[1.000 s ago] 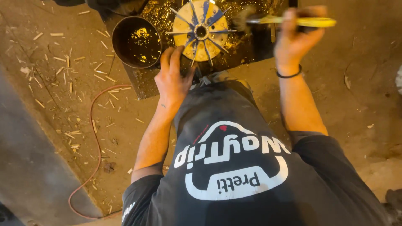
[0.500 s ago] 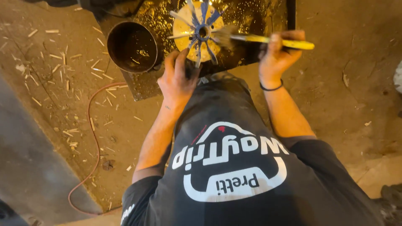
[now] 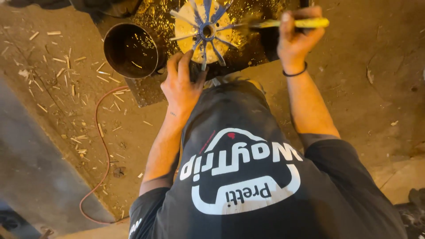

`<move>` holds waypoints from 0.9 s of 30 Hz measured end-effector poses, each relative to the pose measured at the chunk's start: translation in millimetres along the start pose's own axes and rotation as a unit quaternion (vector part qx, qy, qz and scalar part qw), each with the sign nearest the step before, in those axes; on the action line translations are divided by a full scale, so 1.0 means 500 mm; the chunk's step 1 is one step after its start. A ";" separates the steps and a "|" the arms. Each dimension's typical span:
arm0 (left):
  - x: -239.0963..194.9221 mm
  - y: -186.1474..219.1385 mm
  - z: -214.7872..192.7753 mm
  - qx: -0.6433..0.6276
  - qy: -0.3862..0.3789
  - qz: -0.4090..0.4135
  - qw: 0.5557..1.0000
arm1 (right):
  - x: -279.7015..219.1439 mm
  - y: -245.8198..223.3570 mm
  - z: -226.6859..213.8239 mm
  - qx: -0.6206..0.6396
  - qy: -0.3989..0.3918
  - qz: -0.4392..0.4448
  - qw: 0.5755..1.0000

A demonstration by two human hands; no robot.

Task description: Cleaning a metal impeller and mechanical components using a brush and cleaning liquid.

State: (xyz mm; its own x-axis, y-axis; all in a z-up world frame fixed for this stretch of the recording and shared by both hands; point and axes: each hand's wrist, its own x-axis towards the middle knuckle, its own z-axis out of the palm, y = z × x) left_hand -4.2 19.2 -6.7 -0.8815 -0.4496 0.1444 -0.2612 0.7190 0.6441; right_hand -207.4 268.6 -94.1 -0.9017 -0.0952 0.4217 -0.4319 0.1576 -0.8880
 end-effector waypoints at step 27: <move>-0.022 -0.003 0.039 0.000 0.036 0.015 0.999 | -0.054 -0.084 0.040 0.033 0.019 0.078 0.996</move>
State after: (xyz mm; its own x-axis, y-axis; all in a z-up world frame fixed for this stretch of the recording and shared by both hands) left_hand -1.8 33.4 -23.8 -0.8582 -0.4653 0.2166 -0.2357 0.7322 0.6390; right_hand -164.5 244.7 -72.0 -0.9586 -0.0380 0.2823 -0.2848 0.1018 -0.9532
